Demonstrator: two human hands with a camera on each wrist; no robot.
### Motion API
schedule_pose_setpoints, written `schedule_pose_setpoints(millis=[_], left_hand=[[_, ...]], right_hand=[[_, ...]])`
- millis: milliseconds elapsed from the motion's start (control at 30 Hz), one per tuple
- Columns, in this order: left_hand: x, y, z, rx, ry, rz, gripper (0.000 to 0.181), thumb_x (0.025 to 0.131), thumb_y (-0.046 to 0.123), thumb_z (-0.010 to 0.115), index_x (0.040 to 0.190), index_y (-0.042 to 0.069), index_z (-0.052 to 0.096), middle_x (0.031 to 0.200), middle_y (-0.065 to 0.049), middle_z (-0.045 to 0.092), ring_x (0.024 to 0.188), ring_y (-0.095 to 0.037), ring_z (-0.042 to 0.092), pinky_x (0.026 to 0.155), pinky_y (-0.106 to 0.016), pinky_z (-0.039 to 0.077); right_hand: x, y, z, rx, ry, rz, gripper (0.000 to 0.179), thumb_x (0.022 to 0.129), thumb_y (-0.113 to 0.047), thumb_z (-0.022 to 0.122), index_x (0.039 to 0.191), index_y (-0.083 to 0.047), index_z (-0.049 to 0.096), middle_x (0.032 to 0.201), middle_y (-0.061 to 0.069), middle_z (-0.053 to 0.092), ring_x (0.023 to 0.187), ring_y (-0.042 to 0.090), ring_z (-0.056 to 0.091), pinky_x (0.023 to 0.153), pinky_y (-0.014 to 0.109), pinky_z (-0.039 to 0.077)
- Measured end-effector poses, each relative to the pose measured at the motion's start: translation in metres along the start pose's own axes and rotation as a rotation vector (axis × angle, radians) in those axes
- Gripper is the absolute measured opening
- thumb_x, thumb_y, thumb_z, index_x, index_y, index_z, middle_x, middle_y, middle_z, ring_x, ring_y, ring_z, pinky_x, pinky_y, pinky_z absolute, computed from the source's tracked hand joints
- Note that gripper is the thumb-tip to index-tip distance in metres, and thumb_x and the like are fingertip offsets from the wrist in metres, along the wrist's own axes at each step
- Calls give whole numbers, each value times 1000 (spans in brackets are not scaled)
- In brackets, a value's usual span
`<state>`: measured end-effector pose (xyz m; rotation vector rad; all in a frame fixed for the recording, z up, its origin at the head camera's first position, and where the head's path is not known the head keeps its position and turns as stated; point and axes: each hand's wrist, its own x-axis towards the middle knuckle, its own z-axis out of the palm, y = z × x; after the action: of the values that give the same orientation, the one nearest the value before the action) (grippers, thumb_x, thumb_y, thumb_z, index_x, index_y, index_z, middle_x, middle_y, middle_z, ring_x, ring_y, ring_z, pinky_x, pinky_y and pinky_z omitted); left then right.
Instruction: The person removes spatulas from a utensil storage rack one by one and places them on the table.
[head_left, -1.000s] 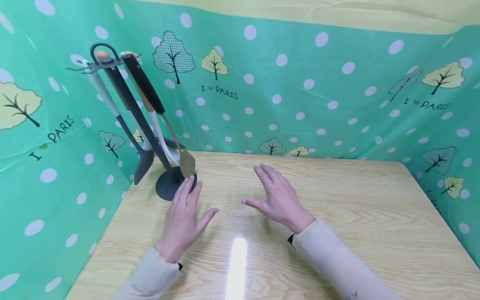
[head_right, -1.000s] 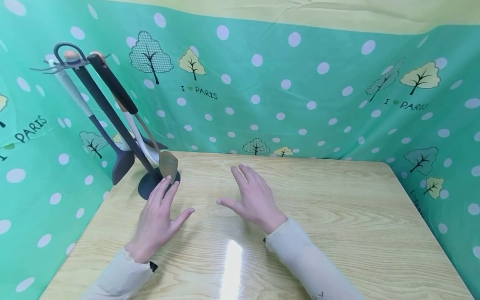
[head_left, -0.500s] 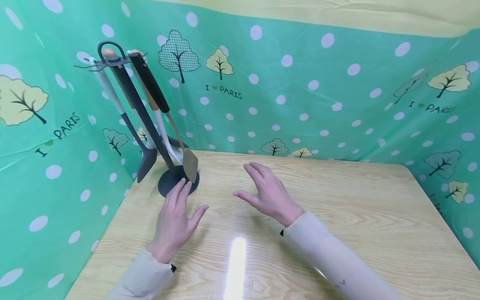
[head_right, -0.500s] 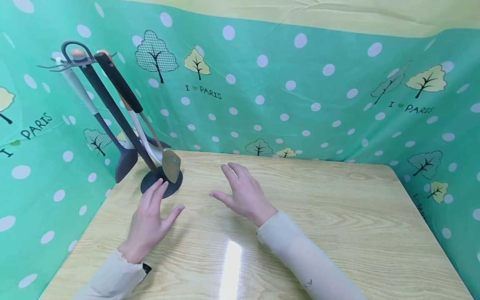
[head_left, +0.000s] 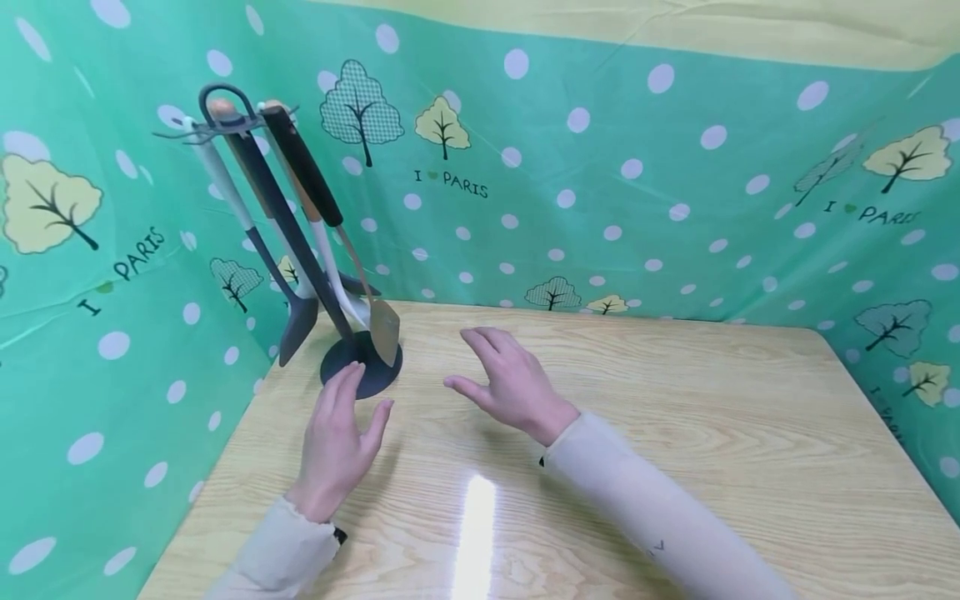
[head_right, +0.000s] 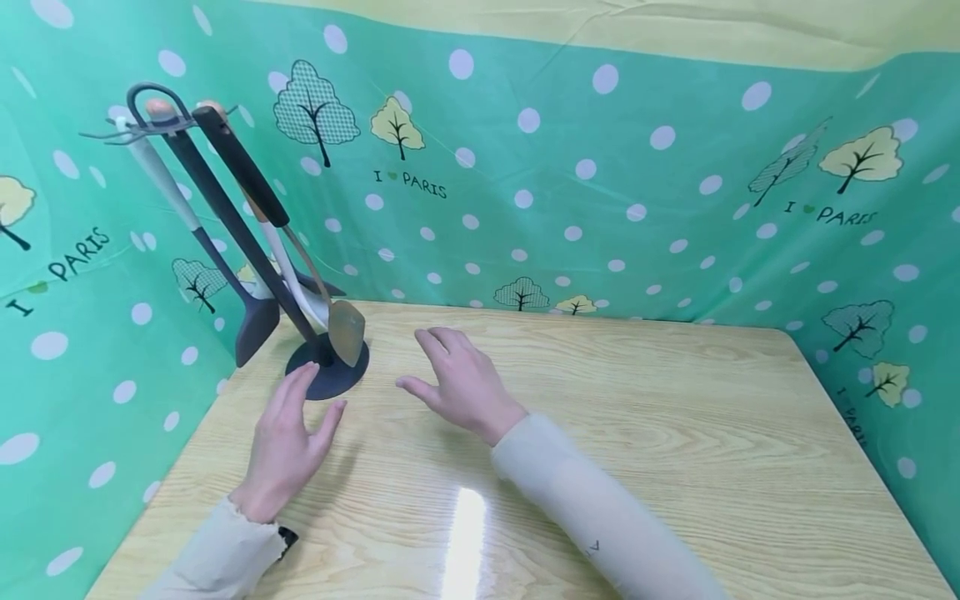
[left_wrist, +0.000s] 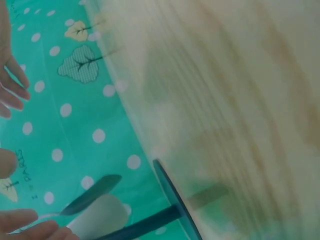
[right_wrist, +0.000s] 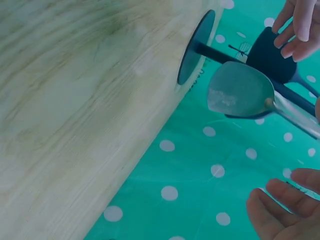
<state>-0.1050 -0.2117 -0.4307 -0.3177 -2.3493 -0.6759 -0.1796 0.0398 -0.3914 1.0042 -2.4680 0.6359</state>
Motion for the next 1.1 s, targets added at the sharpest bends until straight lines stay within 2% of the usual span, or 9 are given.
schedule_pose_setpoints(millis=[233, 467, 667, 833, 933, 1100], left_hand=[[8, -11, -3, -16, 58, -38, 53, 85, 16, 71, 128, -7, 50, 125, -25, 53, 116, -38, 51, 94, -53, 43], [11, -22, -2, -44, 82, -56, 49, 86, 9, 70, 127, -8, 51, 123, -26, 54, 113, -39, 52, 93, -53, 43], [14, -31, 3, -76, 120, -102, 48, 86, 10, 69, 127, -8, 51, 119, -27, 55, 108, -39, 53, 88, -54, 44], [23, -35, 6, -110, 117, -165, 46, 90, 13, 66, 127, -9, 51, 121, -27, 54, 112, -39, 50, 92, -54, 41], [30, -37, 7, -132, 126, -192, 46, 91, 14, 64, 128, -10, 50, 123, -28, 53, 113, -40, 50, 94, -54, 40], [38, -40, 9, -151, 157, -205, 45, 90, 12, 65, 127, -10, 51, 121, -28, 55, 107, -40, 54, 91, -52, 43]], right_hand=[[12, -10, 10, 19, 5, -43, 60, 91, -48, 60, 135, -8, 50, 127, 7, 56, 118, 21, 52, 91, 37, 51], [28, -17, 17, 42, 65, -63, 54, 90, -43, 64, 128, -6, 56, 122, 7, 60, 113, 20, 55, 89, 33, 51], [45, -24, 21, 37, 52, -27, 52, 91, -45, 61, 126, -6, 57, 121, 7, 61, 112, 20, 57, 87, 33, 52], [59, -32, 23, 47, 30, -6, 52, 93, -44, 59, 128, -5, 55, 123, 7, 59, 114, 19, 56, 91, 31, 50], [67, -36, 25, 61, 48, -41, 48, 96, -38, 57, 129, -5, 54, 124, 8, 59, 114, 19, 56, 93, 29, 48], [80, -42, 27, 72, 100, -103, 40, 98, -30, 55, 128, -4, 53, 117, 8, 60, 106, 19, 58, 89, 28, 49]])
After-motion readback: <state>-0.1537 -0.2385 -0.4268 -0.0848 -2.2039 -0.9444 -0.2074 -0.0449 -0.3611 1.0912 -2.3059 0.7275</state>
